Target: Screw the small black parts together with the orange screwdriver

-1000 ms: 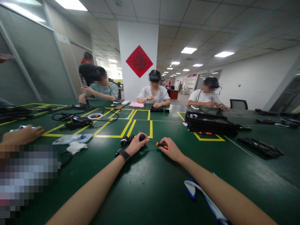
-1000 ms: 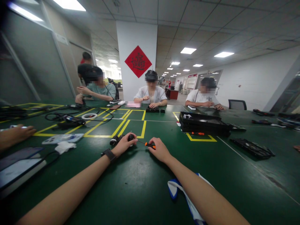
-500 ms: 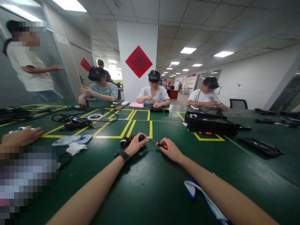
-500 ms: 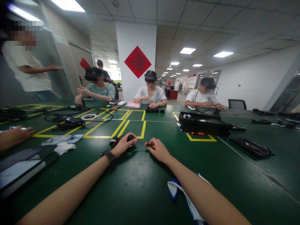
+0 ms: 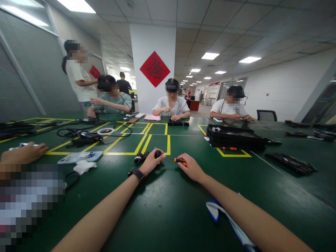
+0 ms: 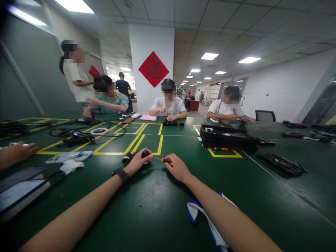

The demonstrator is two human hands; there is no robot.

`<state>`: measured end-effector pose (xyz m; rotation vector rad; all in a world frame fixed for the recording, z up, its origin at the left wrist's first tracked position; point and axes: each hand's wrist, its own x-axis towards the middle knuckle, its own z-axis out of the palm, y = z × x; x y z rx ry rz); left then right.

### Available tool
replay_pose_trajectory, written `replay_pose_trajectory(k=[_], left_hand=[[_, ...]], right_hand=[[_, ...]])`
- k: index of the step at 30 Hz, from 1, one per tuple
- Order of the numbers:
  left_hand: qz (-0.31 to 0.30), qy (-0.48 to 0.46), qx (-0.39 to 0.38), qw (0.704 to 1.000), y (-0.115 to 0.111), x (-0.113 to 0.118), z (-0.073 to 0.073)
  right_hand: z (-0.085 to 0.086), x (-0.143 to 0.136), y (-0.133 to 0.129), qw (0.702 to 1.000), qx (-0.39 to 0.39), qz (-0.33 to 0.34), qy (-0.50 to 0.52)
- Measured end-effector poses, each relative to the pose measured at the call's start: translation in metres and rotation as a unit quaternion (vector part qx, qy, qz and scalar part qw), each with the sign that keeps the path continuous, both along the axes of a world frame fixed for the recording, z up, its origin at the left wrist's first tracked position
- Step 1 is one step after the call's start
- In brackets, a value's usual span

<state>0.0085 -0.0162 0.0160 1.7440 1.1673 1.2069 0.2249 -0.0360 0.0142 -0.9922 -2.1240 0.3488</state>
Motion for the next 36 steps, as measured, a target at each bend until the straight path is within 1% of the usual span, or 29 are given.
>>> replay_pose_trajectory(k=[8,16,20,25,30,36], left_hand=[[-0.001,0.010,0.016,1.000,0.0011,-0.0009,-0.0020],[0.009,0.003,0.012,1.000,0.0010,-0.0008,-0.0013],[0.003,0.006,0.018,1.000,0.0027,-0.0022,-0.0030],[0.000,0.008,0.016,1.000,0.0041,-0.0027,-0.0043],[-0.004,0.008,0.018,1.000,0.0014,-0.0015,-0.0016],[-0.009,-0.002,0.007,1.000,0.0006,-0.0009,-0.0011]], right_hand=[[-0.0002,-0.0002,0.0003,1.000,0.006,-0.016,0.002],[0.0008,0.0001,0.0004,0.999,0.018,-0.035,-0.003],[0.0010,-0.0006,0.0006,0.999,0.023,-0.039,-0.003],[-0.0018,-0.0007,0.0017,1.000,-0.003,-0.020,-0.005],[-0.0052,-0.0005,0.0038,0.999,-0.031,0.001,-0.014],[-0.0048,0.0015,0.0059,0.997,0.006,-0.032,-0.066]])
